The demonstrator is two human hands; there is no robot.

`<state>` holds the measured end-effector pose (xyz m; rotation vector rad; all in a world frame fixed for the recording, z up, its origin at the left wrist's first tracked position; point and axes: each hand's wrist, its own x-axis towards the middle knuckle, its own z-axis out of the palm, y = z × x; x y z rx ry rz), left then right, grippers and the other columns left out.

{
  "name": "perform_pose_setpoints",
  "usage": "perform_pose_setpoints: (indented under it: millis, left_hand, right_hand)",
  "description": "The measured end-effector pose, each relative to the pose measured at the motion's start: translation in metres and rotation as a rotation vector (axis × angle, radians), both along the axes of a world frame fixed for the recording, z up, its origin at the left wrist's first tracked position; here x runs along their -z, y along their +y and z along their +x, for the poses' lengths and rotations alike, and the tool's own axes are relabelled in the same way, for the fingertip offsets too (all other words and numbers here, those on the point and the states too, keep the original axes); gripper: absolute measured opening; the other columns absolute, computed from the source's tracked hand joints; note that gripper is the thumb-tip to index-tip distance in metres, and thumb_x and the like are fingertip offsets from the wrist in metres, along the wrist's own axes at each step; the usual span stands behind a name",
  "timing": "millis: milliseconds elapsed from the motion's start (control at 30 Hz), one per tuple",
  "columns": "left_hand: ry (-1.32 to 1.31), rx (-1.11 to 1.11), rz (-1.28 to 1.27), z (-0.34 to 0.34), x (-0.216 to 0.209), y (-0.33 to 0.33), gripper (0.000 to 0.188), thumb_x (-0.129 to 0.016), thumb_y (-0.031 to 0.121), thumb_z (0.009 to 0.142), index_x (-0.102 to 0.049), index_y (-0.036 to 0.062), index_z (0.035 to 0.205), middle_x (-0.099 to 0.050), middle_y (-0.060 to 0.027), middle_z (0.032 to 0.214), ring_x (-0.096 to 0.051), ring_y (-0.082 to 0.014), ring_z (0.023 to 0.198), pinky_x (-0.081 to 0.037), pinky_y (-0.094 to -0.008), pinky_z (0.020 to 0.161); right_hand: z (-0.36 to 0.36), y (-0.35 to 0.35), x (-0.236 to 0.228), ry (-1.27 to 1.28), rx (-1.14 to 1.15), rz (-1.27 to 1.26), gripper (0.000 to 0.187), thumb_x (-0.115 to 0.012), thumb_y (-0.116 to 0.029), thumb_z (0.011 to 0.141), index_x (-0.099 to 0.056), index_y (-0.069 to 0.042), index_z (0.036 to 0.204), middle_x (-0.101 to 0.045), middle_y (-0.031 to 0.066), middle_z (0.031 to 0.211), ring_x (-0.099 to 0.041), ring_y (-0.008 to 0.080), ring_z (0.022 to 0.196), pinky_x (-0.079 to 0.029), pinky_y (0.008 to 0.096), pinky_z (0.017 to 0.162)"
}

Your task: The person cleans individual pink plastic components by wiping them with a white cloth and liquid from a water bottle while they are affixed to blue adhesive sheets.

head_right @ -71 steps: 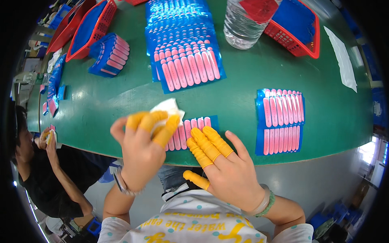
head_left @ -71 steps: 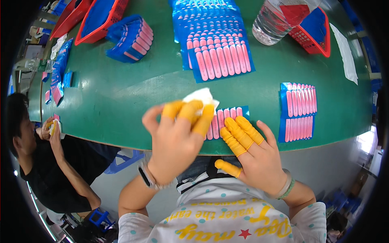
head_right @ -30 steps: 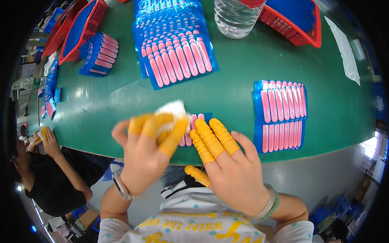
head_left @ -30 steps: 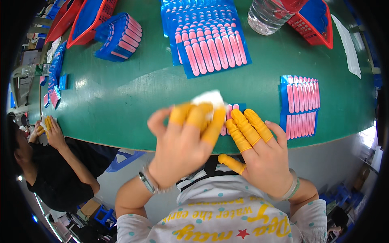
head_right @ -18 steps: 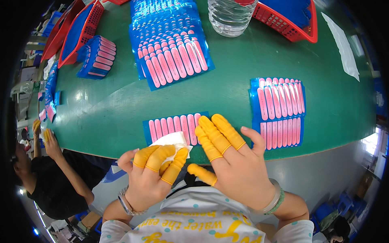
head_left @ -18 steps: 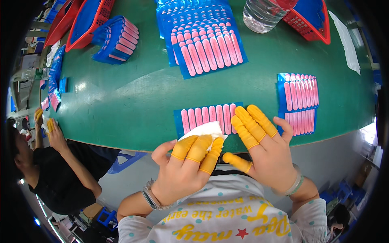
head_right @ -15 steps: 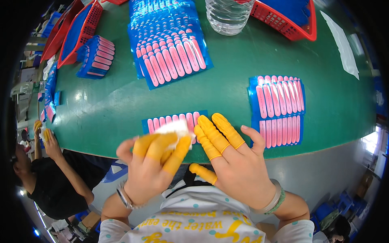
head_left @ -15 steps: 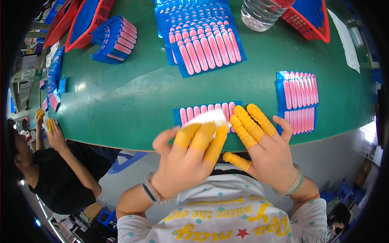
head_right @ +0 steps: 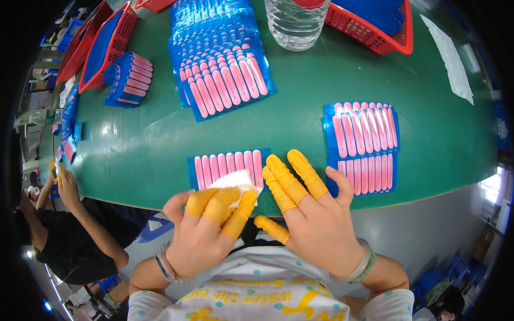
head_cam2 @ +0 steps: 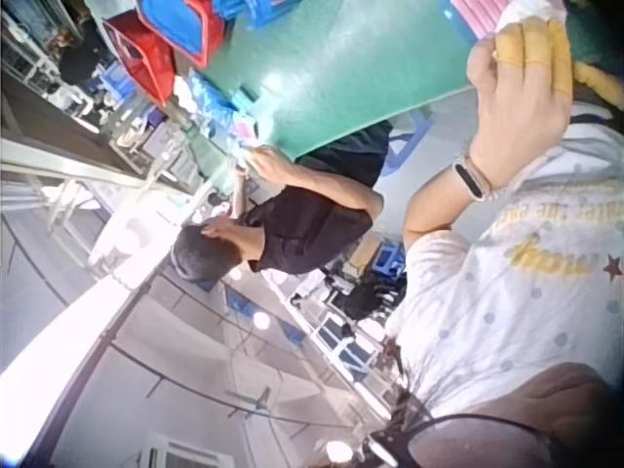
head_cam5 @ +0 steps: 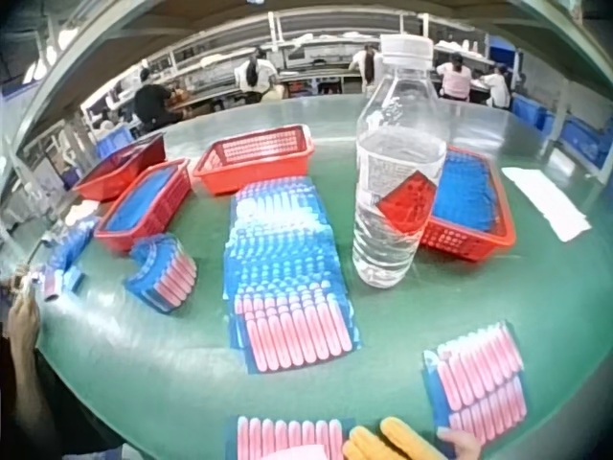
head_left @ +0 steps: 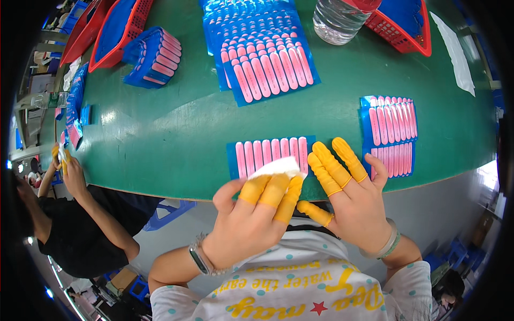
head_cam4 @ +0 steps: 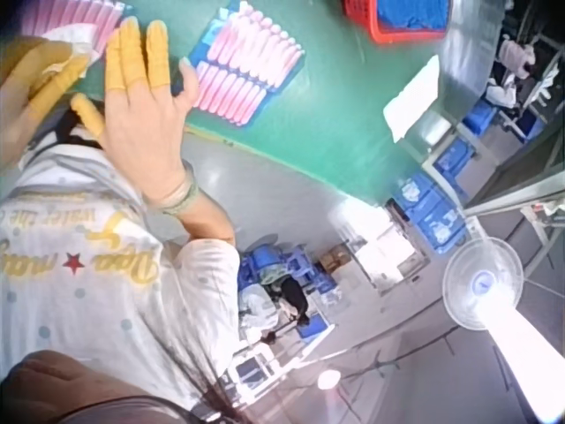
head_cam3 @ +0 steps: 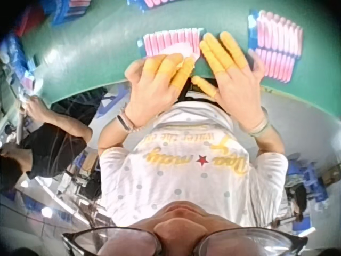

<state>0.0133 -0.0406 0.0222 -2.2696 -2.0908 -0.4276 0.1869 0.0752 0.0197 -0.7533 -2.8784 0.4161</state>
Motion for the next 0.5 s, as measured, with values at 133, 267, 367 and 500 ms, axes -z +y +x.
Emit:
perform_pose_setpoints:
  millis: [133,267,367,500]
  left_hand:
    - [0.173,-0.015,0.098,-0.015,0.005,0.04,0.038,-0.069,0.017,0.071,-0.076,0.0106,0.108,-0.062,-0.0031,0.111,-0.056,-0.0229,0.104,-0.032,-0.045,0.092]
    - [0.132,0.004,0.107,-0.016,0.013,0.041,0.039,-0.069,0.015,0.071,-0.076,0.0095,0.109,-0.061,-0.0039,0.112,-0.054,-0.0247,0.104,-0.03,-0.0465,0.094]
    - [0.131,0.051,0.054,-0.002,0.009,0.004,0.038,-0.069,0.021,0.074,-0.076,0.0116,0.111,-0.062,-0.0024,0.115,-0.057,-0.02,0.103,-0.03,-0.0434,0.095]
    - [-0.041,0.026,-0.011,0.0,0.003,-0.005,0.037,-0.07,0.018,0.074,-0.077,0.0141,0.11,-0.062,-0.0004,0.113,-0.054,-0.0219,0.103,-0.029,-0.0439,0.091]
  right_hand:
    - [-0.004,-0.006,-0.003,0.027,0.036,0.027,0.058,-0.07,-0.044,0.083,-0.067,-0.003,0.125,-0.059,0.0076,0.139,-0.051,0.025,0.132,-0.023,0.0503,0.11]
    - [-0.006,-0.009,0.002,0.033,0.066,0.044,0.058,-0.069,-0.045,0.083,-0.068,-0.003,0.122,-0.061,0.0077,0.137,-0.051,0.0249,0.132,-0.024,0.0507,0.11]
    - [-0.003,-0.008,0.004,0.017,0.063,0.034,0.062,-0.07,-0.047,0.082,-0.064,-0.005,0.128,-0.058,0.0072,0.14,-0.05,0.0254,0.134,-0.024,0.0507,0.11]
    - [0.001,-0.005,0.004,-0.002,0.04,0.002,0.068,-0.072,-0.049,0.082,-0.059,-0.009,0.136,-0.055,0.0066,0.144,-0.047,0.0266,0.136,-0.021,0.0512,0.11]
